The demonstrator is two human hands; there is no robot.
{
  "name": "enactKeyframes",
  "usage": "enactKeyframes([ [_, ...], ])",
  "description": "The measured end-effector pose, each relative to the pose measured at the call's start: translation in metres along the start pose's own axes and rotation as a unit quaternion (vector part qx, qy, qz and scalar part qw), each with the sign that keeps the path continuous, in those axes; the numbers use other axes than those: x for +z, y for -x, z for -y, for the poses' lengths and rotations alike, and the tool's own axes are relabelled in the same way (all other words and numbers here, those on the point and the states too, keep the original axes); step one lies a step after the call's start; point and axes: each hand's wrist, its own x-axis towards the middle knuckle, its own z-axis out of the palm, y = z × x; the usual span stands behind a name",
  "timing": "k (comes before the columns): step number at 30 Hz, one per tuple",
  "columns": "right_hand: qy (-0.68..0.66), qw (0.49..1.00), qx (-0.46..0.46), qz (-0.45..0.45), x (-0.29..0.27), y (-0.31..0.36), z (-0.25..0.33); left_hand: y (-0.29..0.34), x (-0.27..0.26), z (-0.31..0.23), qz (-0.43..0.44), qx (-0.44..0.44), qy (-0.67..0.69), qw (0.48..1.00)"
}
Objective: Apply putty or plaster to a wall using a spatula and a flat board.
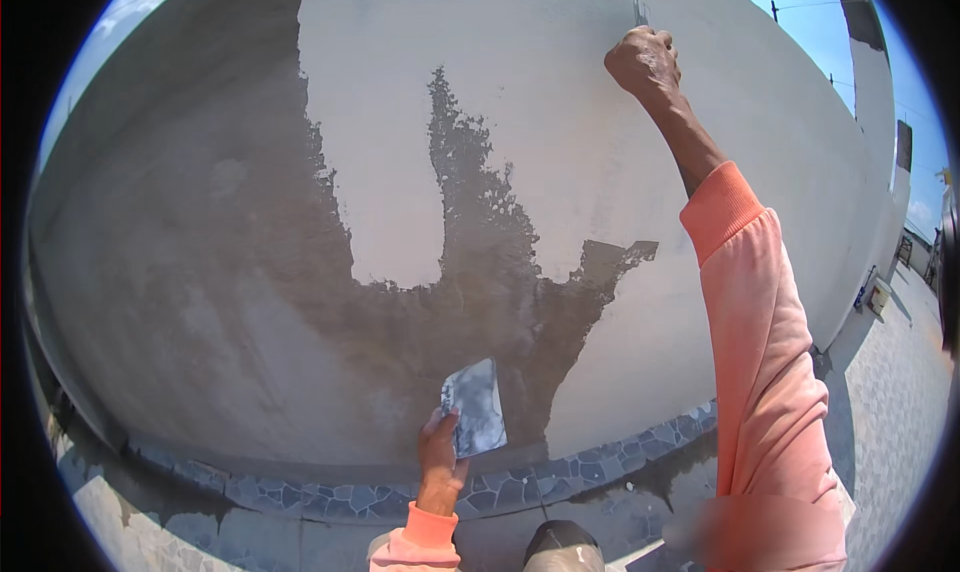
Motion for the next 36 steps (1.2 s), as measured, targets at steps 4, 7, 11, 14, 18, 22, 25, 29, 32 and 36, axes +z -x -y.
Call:
enactKeyframes([
  [4,-0.067,0.981,0.015,0.182,-0.002,0.0,0.016,0.006,0.009,-0.007,-0.01,-0.024,0.005,1.0],
  [7,-0.057,0.989,-0.086,0.103,0.008,0.021,0.036,0.004,0.014,-0.004,0.009,-0.022,0.003,1.0],
  [11,-0.016,0.961,-0.271,-0.051,0.038,0.066,0.056,0.001,0.01,0.002,0.023,-0.021,0.01,0.999],
  [14,0.012,0.936,-0.336,-0.101,0.051,0.098,0.053,0.001,0.014,0.005,-0.003,-0.035,-0.009,0.999],
  [18,0.035,0.901,-0.41,-0.138,0.066,0.142,0.04,-0.001,0.014,0.008,0.01,-0.021,0.005,1.0],
  [22,0.04,0.884,-0.445,-0.136,0.081,0.189,0.027,-0.001,0.01,0.008,0.014,-0.015,0.01,1.0],
  [25,0.049,0.879,-0.461,-0.111,0.089,0.223,0.014,0.002,0.013,0.005,-0.001,-0.021,0.01,1.0],
  [29,0.048,0.875,-0.478,-0.065,0.087,0.269,-0.002,0.002,0.008,0.006,0.001,-0.019,0.002,1.0],
  [32,-0.005,0.872,-0.49,-0.023,0.074,0.271,-0.012,0.003,0.012,0.004,-0.007,-0.014,0.013,1.0],
  [36,-0.103,0.891,-0.442,-0.037,0.034,0.217,-0.013,0.006,0.009,-0.002,-0.027,-0.022,0.004,0.999],
])
